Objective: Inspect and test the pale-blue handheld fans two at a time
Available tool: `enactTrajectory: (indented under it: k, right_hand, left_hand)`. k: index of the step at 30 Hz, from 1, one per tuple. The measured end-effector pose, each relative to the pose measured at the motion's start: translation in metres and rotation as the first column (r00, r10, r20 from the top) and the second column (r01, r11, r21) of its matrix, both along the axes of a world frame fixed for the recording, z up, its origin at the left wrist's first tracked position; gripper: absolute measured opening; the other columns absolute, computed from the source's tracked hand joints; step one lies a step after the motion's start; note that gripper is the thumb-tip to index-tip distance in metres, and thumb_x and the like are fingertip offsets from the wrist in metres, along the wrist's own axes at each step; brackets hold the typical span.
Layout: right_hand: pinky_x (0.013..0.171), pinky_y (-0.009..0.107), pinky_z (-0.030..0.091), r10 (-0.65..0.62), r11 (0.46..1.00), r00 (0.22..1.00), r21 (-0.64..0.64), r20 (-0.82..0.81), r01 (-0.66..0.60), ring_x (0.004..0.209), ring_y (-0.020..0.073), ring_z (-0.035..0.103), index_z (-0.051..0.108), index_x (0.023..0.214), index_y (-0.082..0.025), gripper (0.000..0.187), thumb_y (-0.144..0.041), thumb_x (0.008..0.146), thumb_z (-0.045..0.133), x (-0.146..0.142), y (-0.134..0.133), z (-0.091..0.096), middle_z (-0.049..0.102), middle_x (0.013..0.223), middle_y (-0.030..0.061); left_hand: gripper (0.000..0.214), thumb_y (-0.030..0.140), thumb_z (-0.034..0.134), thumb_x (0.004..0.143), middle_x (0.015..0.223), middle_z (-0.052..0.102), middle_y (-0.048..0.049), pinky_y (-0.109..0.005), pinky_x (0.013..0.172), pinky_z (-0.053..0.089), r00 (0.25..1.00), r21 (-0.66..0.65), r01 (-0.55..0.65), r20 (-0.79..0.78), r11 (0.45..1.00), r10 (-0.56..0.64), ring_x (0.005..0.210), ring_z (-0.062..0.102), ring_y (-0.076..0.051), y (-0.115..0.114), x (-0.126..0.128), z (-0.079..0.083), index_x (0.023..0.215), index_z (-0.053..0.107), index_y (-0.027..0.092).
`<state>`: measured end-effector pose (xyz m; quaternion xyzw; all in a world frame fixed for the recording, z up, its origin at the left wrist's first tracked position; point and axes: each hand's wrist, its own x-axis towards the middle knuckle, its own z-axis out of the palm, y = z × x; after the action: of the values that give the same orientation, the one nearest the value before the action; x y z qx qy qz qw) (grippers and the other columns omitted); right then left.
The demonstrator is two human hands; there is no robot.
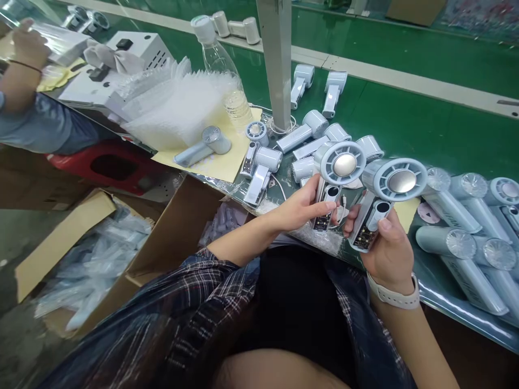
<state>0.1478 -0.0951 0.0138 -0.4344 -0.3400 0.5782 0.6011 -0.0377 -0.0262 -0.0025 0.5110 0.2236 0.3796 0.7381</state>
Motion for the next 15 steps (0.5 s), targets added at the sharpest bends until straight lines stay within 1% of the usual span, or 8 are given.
enactTrajectory:
  k: [4, 7, 10, 12, 13, 14, 15]
  right_hand:
    - [0.05, 0.028, 0.049, 0.01, 0.999, 0.998, -0.039, 0.055, -0.008, 0.061, 0.0163, 0.061, 0.068, 0.105, -0.024, 0.029, -0.047, 0.088, 0.075, -0.001, -0.004, -0.002, 0.069, 0.084, 0.0014]
    - [0.051, 0.029, 0.051, 0.02, 0.999, 0.997, -0.039, 0.072, -0.017, 0.061, 0.0171, 0.063, 0.067, 0.105, -0.024, 0.029, -0.049, 0.09, 0.072, 0.001, -0.006, -0.004, 0.071, 0.085, 0.0023]
    - [0.05, 0.029, 0.051, 0.031, 0.999, 0.994, -0.014, 0.104, -0.03, 0.06, 0.0167, 0.062, 0.065, 0.106, -0.025, 0.029, -0.05, 0.093, 0.071, 0.002, -0.004, -0.006, 0.071, 0.087, 0.0019]
    - [0.049, 0.029, 0.05, 0.036, 0.999, 0.994, 0.008, 0.098, -0.037, 0.058, 0.0162, 0.06, 0.063, 0.109, -0.026, 0.028, -0.05, 0.095, 0.068, -0.002, -0.001, -0.008, 0.07, 0.086, 0.0007]
    - [0.049, 0.03, 0.05, 0.051, 0.998, 0.996, 0.025, 0.077, -0.053, 0.057, 0.0168, 0.061, 0.061, 0.112, -0.027, 0.028, -0.05, 0.096, 0.066, -0.006, 0.001, -0.008, 0.07, 0.087, 0.0003]
    - [0.049, 0.031, 0.05, 0.079, 0.996, 0.995, 0.045, 0.056, -0.081, 0.057, 0.0178, 0.061, 0.059, 0.117, -0.029, 0.03, -0.051, 0.097, 0.064, -0.011, 0.003, -0.007, 0.071, 0.089, 0.0001]
    - [0.05, 0.033, 0.051, 0.116, 0.991, 0.992, 0.064, 0.056, -0.119, 0.057, 0.0193, 0.063, 0.057, 0.123, -0.031, 0.032, -0.053, 0.099, 0.061, -0.017, 0.005, -0.006, 0.072, 0.09, 0.0]
  left_hand:
    - [0.059, 0.063, 0.08, 0.089, 0.081, 0.066, 0.002, -0.037, 0.076, 0.055, 1.0, -0.017, -0.024, -0.012, 1.0, 0.024, 0.074, 0.068, -0.02, -0.001, 0.001, 0.002, 0.118, 0.047, 0.024]
    - [0.056, 0.061, 0.08, 0.089, 0.09, 0.066, 0.0004, -0.037, 0.075, 0.057, 0.999, -0.007, -0.04, -0.003, 0.999, 0.039, 0.075, 0.069, -0.019, -0.001, -0.001, 0.004, 0.115, 0.048, 0.023]
    - [0.056, 0.058, 0.084, 0.087, 0.104, 0.07, -0.0048, -0.037, 0.078, 0.058, 0.998, 0.011, -0.068, -0.019, 0.998, 0.068, 0.081, 0.071, -0.019, 0.001, -0.003, 0.003, 0.113, 0.05, 0.022]
    - [0.06, 0.058, 0.089, 0.083, 0.107, 0.072, -0.0073, -0.04, 0.084, 0.059, 0.995, -0.004, -0.097, -0.012, 0.995, 0.097, 0.088, 0.075, -0.023, 0.001, -0.004, -0.001, 0.113, 0.053, 0.021]
    - [0.062, 0.062, 0.09, 0.081, 0.105, 0.073, -0.0076, -0.041, 0.088, 0.059, 0.995, -0.017, -0.1, 0.016, 0.995, 0.1, 0.091, 0.075, -0.024, 0.001, -0.004, -0.004, 0.112, 0.055, 0.021]
    - [0.066, 0.07, 0.088, 0.079, 0.099, 0.073, -0.0071, -0.042, 0.089, 0.06, 0.995, -0.04, -0.081, 0.06, 0.996, 0.083, 0.091, 0.075, -0.025, 0.001, -0.004, -0.007, 0.109, 0.057, 0.021]
    - [0.071, 0.081, 0.083, 0.077, 0.091, 0.072, -0.0059, -0.042, 0.088, 0.061, 0.993, -0.071, -0.038, 0.11, 0.997, 0.045, 0.086, 0.075, -0.024, 0.0, -0.004, -0.01, 0.104, 0.059, 0.02]
